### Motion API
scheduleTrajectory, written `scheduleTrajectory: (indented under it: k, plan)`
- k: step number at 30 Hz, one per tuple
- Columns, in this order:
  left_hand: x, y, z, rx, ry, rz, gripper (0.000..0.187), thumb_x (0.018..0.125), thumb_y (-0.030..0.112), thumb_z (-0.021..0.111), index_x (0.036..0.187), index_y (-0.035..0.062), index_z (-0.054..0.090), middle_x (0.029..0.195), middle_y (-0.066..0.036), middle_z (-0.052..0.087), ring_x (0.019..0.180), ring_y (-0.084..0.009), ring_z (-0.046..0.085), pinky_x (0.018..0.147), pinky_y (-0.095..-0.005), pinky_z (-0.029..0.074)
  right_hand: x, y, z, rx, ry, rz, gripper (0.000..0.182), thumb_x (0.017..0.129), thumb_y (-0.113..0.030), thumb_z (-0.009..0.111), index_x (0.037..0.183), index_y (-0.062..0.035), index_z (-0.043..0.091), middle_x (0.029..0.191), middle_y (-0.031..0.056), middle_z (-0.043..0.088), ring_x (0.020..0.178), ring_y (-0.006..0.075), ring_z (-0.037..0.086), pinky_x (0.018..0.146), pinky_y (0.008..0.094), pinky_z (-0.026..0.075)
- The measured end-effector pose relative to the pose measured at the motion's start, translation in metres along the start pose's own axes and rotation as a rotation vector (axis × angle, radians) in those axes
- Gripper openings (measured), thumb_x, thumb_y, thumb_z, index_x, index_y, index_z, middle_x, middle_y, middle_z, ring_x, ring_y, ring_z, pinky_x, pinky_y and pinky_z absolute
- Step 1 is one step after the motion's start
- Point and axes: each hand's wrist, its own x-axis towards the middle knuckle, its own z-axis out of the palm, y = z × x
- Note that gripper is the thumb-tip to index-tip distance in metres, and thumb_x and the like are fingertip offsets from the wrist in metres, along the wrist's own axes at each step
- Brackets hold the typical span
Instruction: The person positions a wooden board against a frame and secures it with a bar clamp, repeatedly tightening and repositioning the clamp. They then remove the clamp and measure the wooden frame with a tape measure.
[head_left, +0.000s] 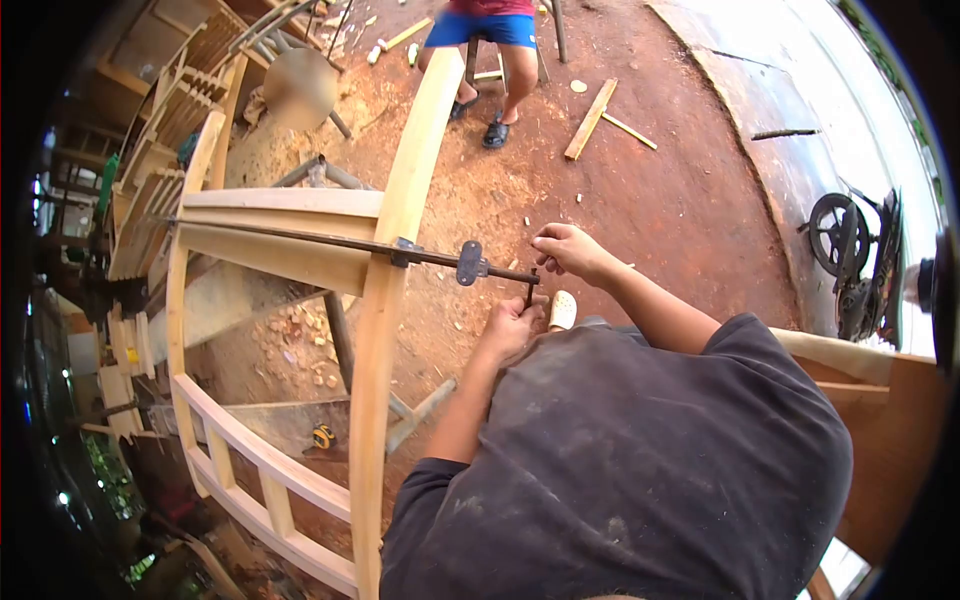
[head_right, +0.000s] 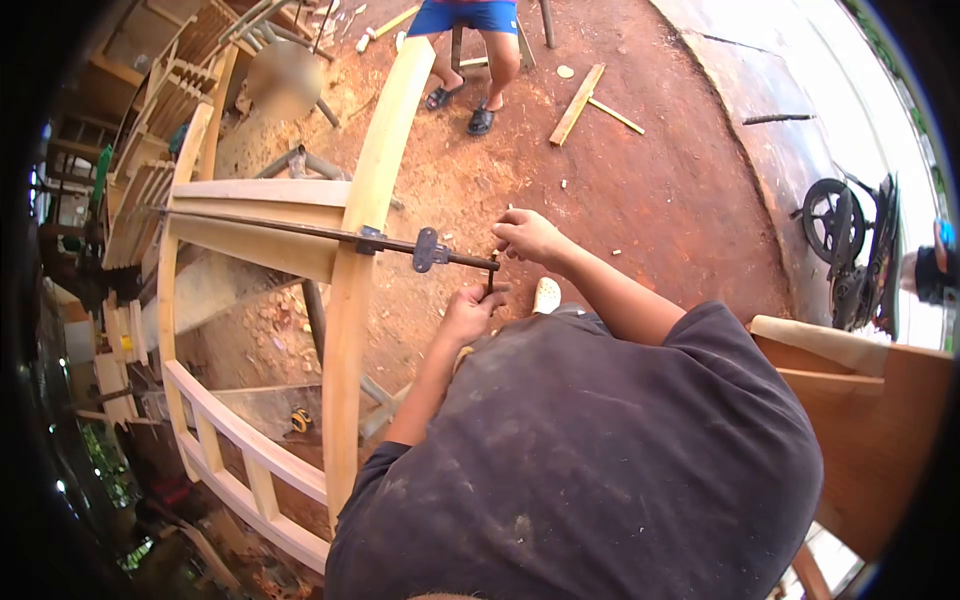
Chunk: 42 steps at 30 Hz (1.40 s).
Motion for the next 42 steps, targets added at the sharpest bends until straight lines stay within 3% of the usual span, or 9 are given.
scheduleTrajectory:
  k: [4, 7, 11, 17, 19, 25, 27, 32, 42]
  plan:
    - [0.001, 0.002, -0.006, 0.127, -0.011, 0.021, 0.021, 0.091, 0.015, 0.063, 0.103, 0.0001, 0.071, 0.085, -0.003, 0.071, 0.077, -0.0100, 0.064, 0.074, -0.0268, 0.052, -0.022, 0.009, 0.005, 0.087, 0.057, -0.047, 0.027, 0.093, -0.027, 0.059, 0.101, -0.0017, 0.063, 0.081, 0.0048, 0.064, 0.065, 0.0125, 0.059, 0.057, 0.0285, 0.048]
    - [0.012, -0.008, -0.003, -0.186, -0.056, 0.063, 0.034, 0.097, 0.030, 0.058, 0.083, 0.0013, 0.069, 0.074, -0.006, 0.068, 0.066, -0.0098, 0.062, 0.064, -0.0254, 0.050, -0.042, -0.008, 0.012, -0.058, 0.091, -0.004, 0.027, 0.092, -0.028, 0.060, 0.099, -0.0026, 0.064, 0.080, 0.0040, 0.063, 0.065, 0.0117, 0.059, 0.057, 0.0279, 0.048]
    - [0.033, -0.033, 0.002, -0.413, -0.145, 0.091, 0.048, 0.100, 0.041, 0.049, 0.068, 0.0068, 0.061, 0.058, -0.002, 0.057, 0.048, -0.0096, 0.050, 0.046, -0.0247, 0.037, -0.021, -0.005, 0.019, -0.351, 0.146, -0.222, 0.043, 0.086, -0.033, 0.063, 0.108, 0.0047, 0.064, 0.098, 0.0191, 0.069, 0.094, 0.0258, 0.065, 0.083, 0.0376, 0.051]
    - [0.015, -0.023, -0.003, -0.754, -0.220, -0.015, 0.050, 0.098, 0.047, 0.048, 0.067, 0.0094, 0.059, 0.053, -0.002, 0.051, 0.042, -0.0088, 0.043, 0.040, -0.0242, 0.032, 0.003, -0.036, 0.062, -1.032, -0.195, -0.199, 0.035, 0.080, -0.025, 0.062, 0.108, -0.0035, 0.064, 0.097, 0.0238, 0.067, 0.094, 0.0398, 0.065, 0.081, 0.0447, 0.051]
    - [0.030, -0.044, -0.008, -0.679, -0.337, -0.052, 0.053, 0.098, 0.051, 0.042, 0.074, 0.0073, 0.060, 0.056, -0.004, 0.055, 0.043, -0.0106, 0.045, 0.040, -0.0243, 0.032, 0.012, -0.023, 0.071, -1.059, -0.125, -0.232, 0.030, 0.078, -0.021, 0.059, 0.102, -0.0046, 0.067, 0.093, 0.0216, 0.069, 0.091, 0.0392, 0.066, 0.079, 0.0461, 0.052]
    - [0.019, -0.032, 0.000, -0.440, -0.189, 0.130, 0.058, 0.101, 0.050, 0.034, 0.076, 0.0054, 0.062, 0.063, -0.009, 0.062, 0.060, -0.0188, 0.058, 0.061, -0.0319, 0.045, 0.013, -0.037, 0.078, -1.143, -0.174, -0.095, 0.032, 0.078, -0.021, 0.055, 0.095, 0.0008, 0.070, 0.097, 0.0232, 0.069, 0.095, 0.0354, 0.068, 0.079, 0.0439, 0.054]
    - [0.013, -0.023, 0.001, -0.565, -0.203, -0.007, 0.059, 0.100, 0.053, 0.036, 0.077, 0.0056, 0.062, 0.064, -0.010, 0.063, 0.058, -0.0181, 0.057, 0.057, -0.0300, 0.043, 0.017, -0.035, 0.079, -1.087, -0.174, -0.068, 0.032, 0.077, -0.020, 0.054, 0.095, 0.0020, 0.070, 0.097, 0.0236, 0.069, 0.095, 0.0359, 0.068, 0.079, 0.0444, 0.054]
    - [0.012, -0.031, 0.016, -0.505, 0.048, 0.018, 0.058, 0.098, 0.052, 0.047, 0.057, 0.0120, 0.048, 0.052, 0.005, 0.036, 0.046, -0.0059, 0.032, 0.046, -0.0260, 0.024, 0.023, -0.032, 0.076, -1.039, -0.213, -0.122, 0.032, 0.077, -0.018, 0.053, 0.094, 0.0035, 0.069, 0.097, 0.0241, 0.069, 0.093, 0.0360, 0.068, 0.079, 0.0451, 0.054]
    - [0.014, -0.037, 0.014, -0.634, -0.038, 0.015, 0.053, 0.098, 0.048, 0.050, 0.057, 0.0152, 0.040, 0.053, 0.005, 0.033, 0.045, -0.0074, 0.026, 0.044, -0.0261, 0.020, 0.022, -0.036, 0.076, -1.087, -0.273, -0.071, 0.029, 0.075, -0.016, 0.058, 0.095, 0.0011, 0.070, 0.097, 0.0225, 0.069, 0.094, 0.0353, 0.068, 0.078, 0.0438, 0.055]
